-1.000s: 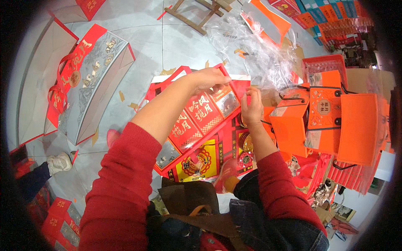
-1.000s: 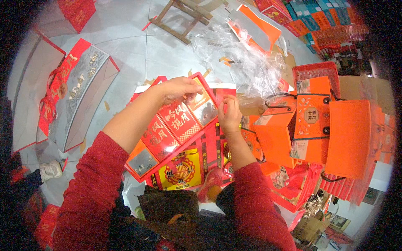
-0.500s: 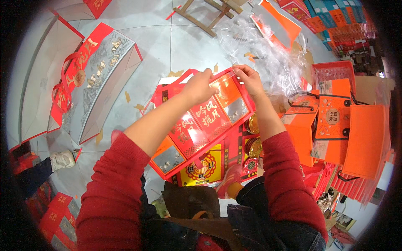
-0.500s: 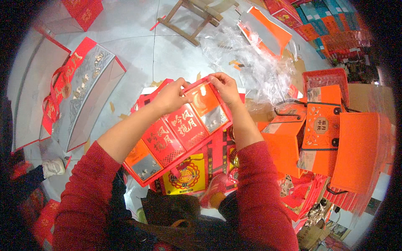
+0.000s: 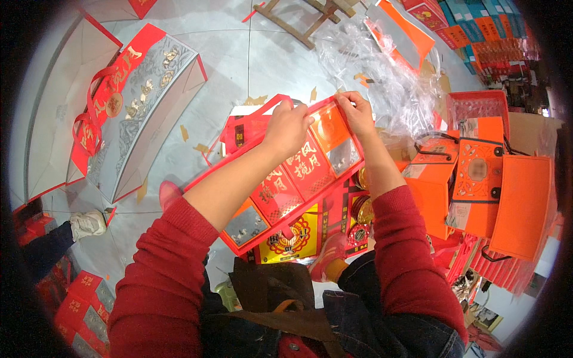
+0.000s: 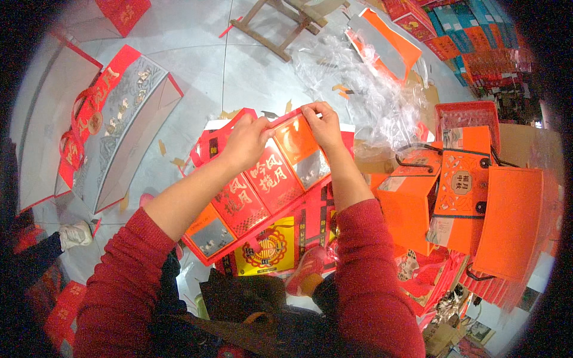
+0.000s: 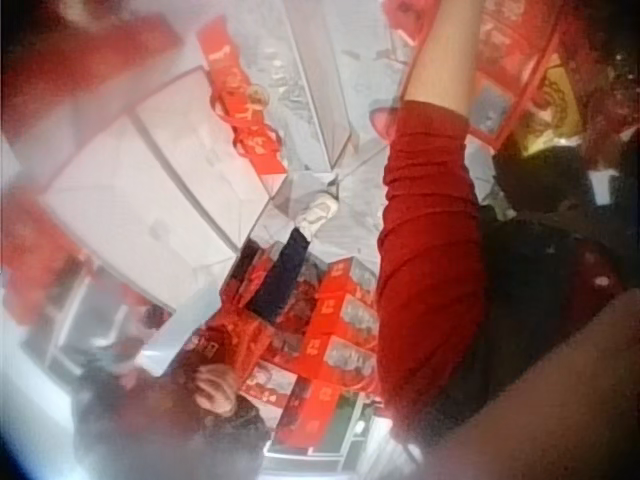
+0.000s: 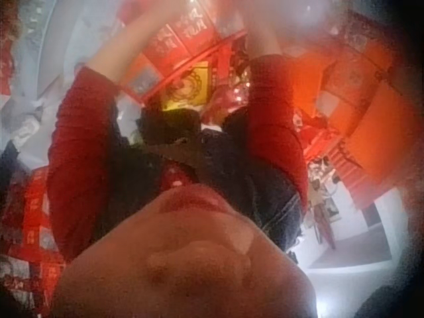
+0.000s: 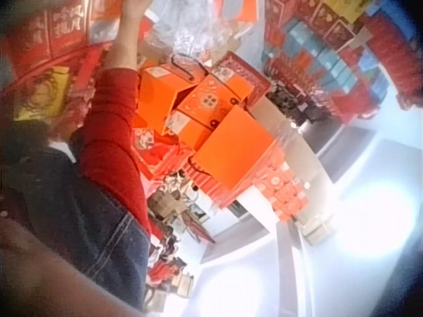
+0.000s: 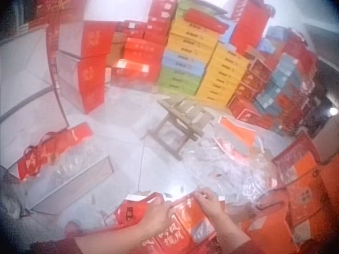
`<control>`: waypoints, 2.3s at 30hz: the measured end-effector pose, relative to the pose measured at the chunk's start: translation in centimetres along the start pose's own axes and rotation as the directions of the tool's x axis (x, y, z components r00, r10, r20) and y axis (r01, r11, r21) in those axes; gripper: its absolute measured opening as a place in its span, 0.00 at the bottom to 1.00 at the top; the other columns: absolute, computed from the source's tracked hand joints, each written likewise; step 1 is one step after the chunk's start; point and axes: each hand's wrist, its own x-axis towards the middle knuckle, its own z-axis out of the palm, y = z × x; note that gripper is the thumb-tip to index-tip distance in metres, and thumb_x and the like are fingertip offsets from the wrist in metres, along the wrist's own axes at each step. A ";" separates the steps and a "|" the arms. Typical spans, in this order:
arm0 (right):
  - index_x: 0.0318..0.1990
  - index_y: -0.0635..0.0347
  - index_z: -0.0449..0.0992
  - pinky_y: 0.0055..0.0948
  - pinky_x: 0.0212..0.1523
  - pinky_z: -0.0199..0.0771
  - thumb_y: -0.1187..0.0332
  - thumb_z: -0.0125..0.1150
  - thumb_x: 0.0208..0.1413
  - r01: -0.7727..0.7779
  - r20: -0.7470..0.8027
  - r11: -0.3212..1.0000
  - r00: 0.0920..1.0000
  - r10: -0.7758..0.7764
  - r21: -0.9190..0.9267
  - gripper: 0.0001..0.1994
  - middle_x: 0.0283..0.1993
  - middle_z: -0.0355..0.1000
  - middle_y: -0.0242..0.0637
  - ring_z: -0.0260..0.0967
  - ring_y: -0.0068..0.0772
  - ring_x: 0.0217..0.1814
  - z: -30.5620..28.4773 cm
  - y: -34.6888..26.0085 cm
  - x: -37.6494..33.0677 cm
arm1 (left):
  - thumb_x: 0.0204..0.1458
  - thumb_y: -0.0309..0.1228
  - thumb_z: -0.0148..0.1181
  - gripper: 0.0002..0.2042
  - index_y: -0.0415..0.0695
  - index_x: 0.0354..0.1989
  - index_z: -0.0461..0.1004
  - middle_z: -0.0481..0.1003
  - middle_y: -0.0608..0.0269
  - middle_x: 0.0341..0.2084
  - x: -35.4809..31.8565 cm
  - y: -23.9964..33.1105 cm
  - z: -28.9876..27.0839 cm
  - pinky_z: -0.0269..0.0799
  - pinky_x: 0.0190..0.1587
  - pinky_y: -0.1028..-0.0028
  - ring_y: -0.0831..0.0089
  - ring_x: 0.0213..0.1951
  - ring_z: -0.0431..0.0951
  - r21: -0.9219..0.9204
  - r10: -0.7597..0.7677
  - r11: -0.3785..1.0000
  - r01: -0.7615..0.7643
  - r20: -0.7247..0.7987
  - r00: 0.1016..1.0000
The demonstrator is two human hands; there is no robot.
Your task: The person sits on the floor and assembles red gift boxes by inserting smaller inner boxes into a larger outer box, then placing a clear plastic cover on top. They repeat this process with multiple boxes, occasionally adjusting the plastic cover and stacking completed boxes.
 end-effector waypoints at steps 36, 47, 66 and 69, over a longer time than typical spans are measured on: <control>0.30 0.63 0.78 0.24 0.35 0.67 0.66 0.65 0.48 0.025 -0.343 0.999 0.939 -0.039 -0.044 0.08 0.29 0.70 0.35 0.67 0.25 0.31 1.2 1.6 -2.3 | 0.52 0.34 0.53 0.10 0.50 0.41 0.77 0.65 0.52 0.42 0.0 2.0 -0.2 0.65 0.48 0.62 0.56 0.48 0.64 0.178 -0.106 0.980 0.091 0.074 0.992; 0.23 0.63 0.73 0.27 0.34 0.68 0.61 0.68 0.43 -0.152 -0.426 0.972 0.903 0.063 -0.177 0.14 0.28 0.69 0.36 0.67 0.29 0.30 2.0 2.4 -1.9 | 0.50 0.34 0.57 0.11 0.51 0.42 0.76 0.66 0.53 0.40 0.6 0.9 0.1 0.62 0.49 0.63 0.58 0.47 0.64 0.109 -0.101 0.989 0.097 0.031 0.994; 0.41 0.56 0.73 0.40 0.51 0.59 0.70 0.64 0.44 0.485 0.046 0.733 0.847 -0.530 -0.477 0.15 0.44 0.66 0.39 0.61 0.43 0.50 4.8 -4.6 -6.8 | 0.52 0.35 0.54 0.14 0.42 0.44 0.71 0.68 0.50 0.45 -5.0 -4.2 -6.1 0.62 0.53 0.63 0.55 0.50 0.66 0.047 -0.098 0.995 0.091 0.171 0.980; 0.42 0.56 0.73 0.40 0.53 0.58 0.71 0.64 0.44 0.455 -0.007 0.767 0.858 -0.513 -0.453 0.15 0.46 0.65 0.41 0.60 0.44 0.51 5.2 -4.4 -7.5 | 0.50 0.34 0.56 0.10 0.41 0.34 0.74 0.71 0.53 0.33 -6.6 -4.6 -7.0 0.63 0.48 0.63 0.57 0.44 0.69 0.013 0.052 0.998 -0.054 0.110 0.993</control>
